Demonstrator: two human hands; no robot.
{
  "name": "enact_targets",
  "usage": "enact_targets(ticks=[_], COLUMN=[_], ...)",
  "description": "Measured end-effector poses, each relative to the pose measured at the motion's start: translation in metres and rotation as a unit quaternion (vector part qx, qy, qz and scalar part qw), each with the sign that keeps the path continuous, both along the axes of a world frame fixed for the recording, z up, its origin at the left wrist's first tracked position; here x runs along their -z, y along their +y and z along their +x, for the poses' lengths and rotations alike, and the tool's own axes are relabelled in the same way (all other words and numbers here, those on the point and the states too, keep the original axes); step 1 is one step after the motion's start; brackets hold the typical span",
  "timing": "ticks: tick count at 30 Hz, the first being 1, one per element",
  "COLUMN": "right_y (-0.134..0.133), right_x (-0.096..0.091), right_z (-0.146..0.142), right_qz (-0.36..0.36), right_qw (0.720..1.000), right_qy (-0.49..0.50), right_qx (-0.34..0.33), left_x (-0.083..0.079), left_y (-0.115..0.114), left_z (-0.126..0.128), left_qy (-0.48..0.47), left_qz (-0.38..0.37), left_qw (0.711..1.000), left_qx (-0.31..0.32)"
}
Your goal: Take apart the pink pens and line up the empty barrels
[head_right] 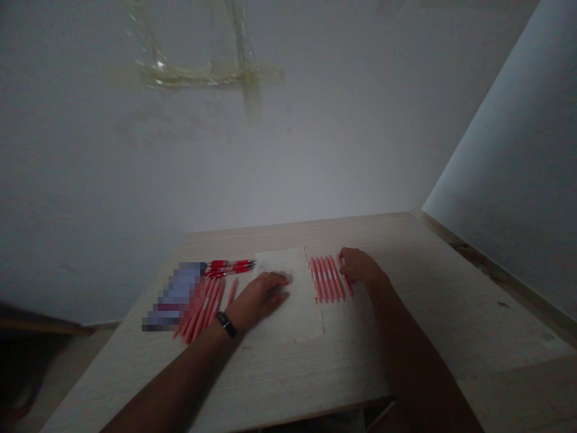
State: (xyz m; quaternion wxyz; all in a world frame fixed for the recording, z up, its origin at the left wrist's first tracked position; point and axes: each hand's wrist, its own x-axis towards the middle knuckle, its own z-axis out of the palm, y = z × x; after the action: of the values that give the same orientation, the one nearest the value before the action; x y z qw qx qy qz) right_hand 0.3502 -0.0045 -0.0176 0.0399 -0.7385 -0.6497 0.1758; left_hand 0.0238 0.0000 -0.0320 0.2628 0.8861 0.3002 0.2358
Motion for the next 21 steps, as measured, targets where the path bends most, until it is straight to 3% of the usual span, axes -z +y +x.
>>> enact_targets(ticks=[21], right_y=[0.0006], right_x=[-0.0026], right_z=[-0.0077], right_qz=[0.005], right_qw=[0.999], right_qy=[0.029], right_qx=[-0.02], left_x=[0.0029], left_y=[0.0002], left_z=[-0.001], left_qy=[0.03], left_qz=[0.027], left_qw=[0.999], left_qx=[-0.002])
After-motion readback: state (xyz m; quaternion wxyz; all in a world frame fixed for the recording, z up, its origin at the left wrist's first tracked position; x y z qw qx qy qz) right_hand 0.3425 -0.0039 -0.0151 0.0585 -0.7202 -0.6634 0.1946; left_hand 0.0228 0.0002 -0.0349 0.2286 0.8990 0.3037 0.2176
